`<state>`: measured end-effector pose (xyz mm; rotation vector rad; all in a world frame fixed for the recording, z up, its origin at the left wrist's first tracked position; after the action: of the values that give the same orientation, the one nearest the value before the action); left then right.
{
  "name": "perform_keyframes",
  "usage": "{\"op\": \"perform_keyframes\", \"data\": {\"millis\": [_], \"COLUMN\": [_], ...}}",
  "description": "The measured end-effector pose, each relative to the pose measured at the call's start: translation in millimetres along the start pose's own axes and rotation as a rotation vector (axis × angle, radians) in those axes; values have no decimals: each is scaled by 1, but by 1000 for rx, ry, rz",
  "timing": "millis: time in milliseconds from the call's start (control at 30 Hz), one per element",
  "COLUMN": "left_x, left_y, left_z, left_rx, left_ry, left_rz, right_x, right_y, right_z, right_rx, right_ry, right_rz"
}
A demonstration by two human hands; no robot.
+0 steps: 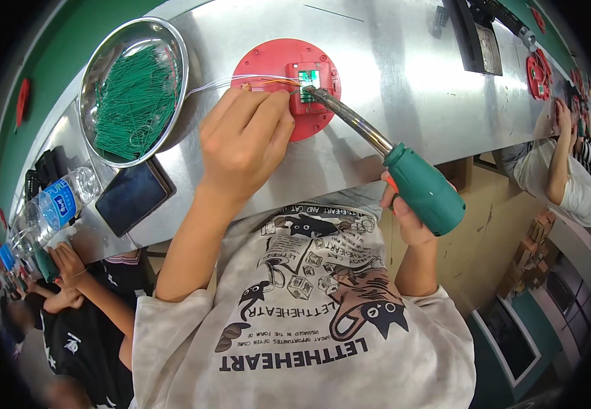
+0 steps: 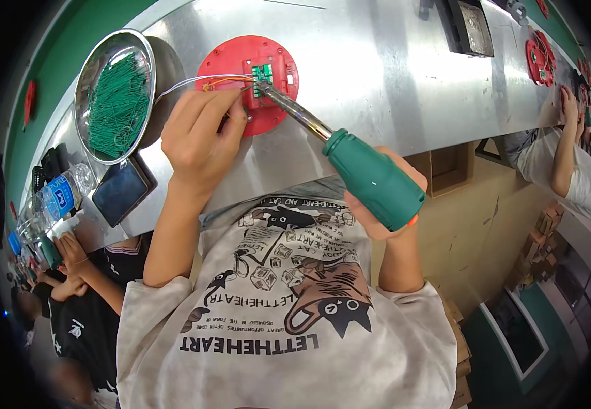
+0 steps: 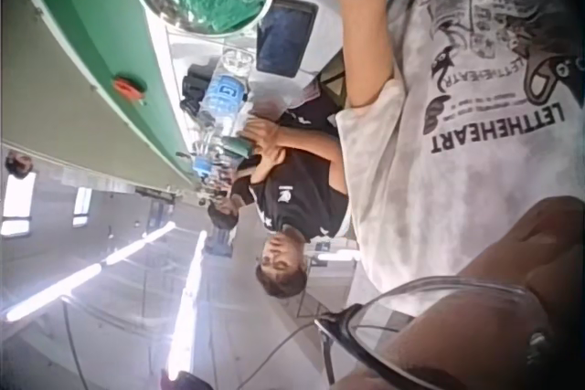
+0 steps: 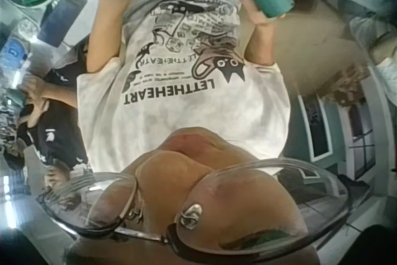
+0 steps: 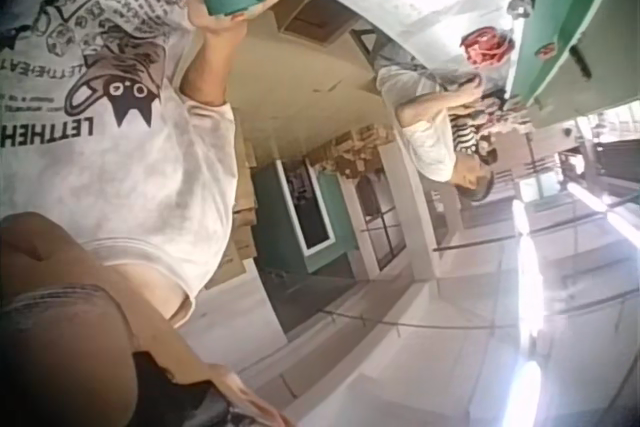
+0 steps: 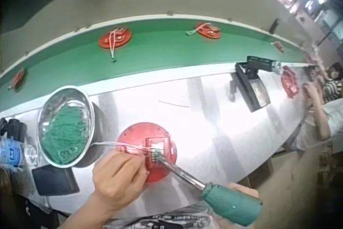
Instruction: Soldering electronic components onto a circular red plastic base at an assembly line station.
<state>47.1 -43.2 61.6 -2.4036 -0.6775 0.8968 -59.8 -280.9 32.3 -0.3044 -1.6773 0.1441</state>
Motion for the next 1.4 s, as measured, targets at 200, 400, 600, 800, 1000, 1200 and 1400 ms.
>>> {"op": "perform_keyframes", "data": {"millis": [200, 400, 600, 800, 1000, 1200, 1400], "left_x": [-1, 1, 1, 2, 0, 0, 0], "left_y": [4, 3, 5, 5, 1, 8, 8], "left_z": [-2, 1, 0, -2, -4, -5, -5], "left_rx": [27, 10, 14, 20, 32, 68, 87], "left_ry": [-13, -11, -7, -18, -26, -73, -133], "left_rz": [25, 13, 21, 12, 8, 25, 73], "right_x": [-3, -5, -9, 9, -10, -29, -37], "right_y": [2, 1, 0, -1, -8, -5, -12], "right_z": [0, -1, 1, -10, -18, -28, -24], "right_rx": [10, 61, 6, 6, -185, -251, -262], "right_ry": [82, 21, 129, -8, -46, -11, -56], "right_rz": [-16, -16, -139, -138, -307, -525, -579]}}
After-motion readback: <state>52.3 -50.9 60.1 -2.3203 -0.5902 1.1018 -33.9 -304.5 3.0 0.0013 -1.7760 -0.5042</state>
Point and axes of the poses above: each hand's wrist, its own z-axis away from the middle knuckle, its own y-axis out of the palm, x = y × z, the point moved 9 cm from there along -z, towards the middle knuckle, and after that the axes turned 3 degrees about -y, right-handed, at the moved point
